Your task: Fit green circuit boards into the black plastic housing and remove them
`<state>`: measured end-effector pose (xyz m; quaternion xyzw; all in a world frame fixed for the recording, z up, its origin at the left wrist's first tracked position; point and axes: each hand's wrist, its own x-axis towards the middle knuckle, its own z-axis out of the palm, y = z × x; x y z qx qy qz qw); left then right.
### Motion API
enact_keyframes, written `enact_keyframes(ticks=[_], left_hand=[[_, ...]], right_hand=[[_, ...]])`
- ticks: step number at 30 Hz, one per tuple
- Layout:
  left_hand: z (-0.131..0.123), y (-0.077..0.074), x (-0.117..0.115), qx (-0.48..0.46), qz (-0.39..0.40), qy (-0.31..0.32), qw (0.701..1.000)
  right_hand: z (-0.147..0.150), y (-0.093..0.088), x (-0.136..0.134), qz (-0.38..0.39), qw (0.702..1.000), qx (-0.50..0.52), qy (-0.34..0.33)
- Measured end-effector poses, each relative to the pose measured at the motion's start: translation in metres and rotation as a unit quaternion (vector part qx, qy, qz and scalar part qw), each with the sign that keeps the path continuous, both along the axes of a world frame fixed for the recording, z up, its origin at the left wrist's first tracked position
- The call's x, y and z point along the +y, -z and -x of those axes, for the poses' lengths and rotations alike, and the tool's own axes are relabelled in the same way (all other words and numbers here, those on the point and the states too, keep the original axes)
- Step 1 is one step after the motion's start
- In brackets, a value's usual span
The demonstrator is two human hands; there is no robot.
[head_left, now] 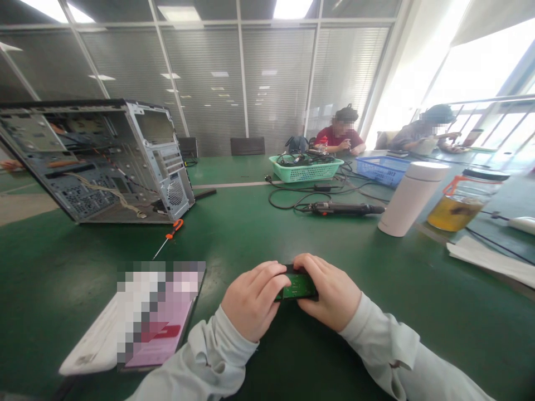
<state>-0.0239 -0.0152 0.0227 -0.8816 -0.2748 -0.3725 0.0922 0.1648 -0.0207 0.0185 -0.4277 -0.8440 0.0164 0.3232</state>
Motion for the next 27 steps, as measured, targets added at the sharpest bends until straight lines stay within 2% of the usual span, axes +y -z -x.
enact_keyframes(ticks=[2, 5, 8, 13, 20, 24, 27], left_hand=[[0.000, 0.001, 0.000, -0.036, 0.076, -0.013, 0.996], [0.000, 0.004, 0.001, -0.099, 0.213, -0.043, 0.971], [0.002, 0.005, 0.004, -0.139, 0.291, -0.051, 0.945], [0.005, 0.008, 0.008, -0.137, 0.310, -0.023, 0.940], [0.004, 0.010, 0.009, -0.159, 0.306, -0.016, 0.939], [0.002, 0.005, 0.005, -0.162, 0.367, -0.028, 0.916], [0.002, 0.005, 0.005, -0.208, 0.421, -0.038, 0.882]], right_hand=[[-0.001, 0.002, 0.000, 0.001, 1.000, 0.001, -0.004], [-0.002, 0.003, 0.000, 0.004, 1.000, -0.002, 0.000], [-0.004, 0.003, 0.002, 0.014, 1.000, 0.000, 0.005], [-0.007, 0.001, 0.000, 0.045, 0.999, -0.006, 0.010], [-0.010, -0.001, 0.002, 0.069, 0.998, -0.004, -0.011], [-0.012, 0.000, 0.005, 0.099, 0.994, 0.027, -0.024], [-0.011, 0.002, 0.007, 0.150, 0.979, 0.128, -0.045]])
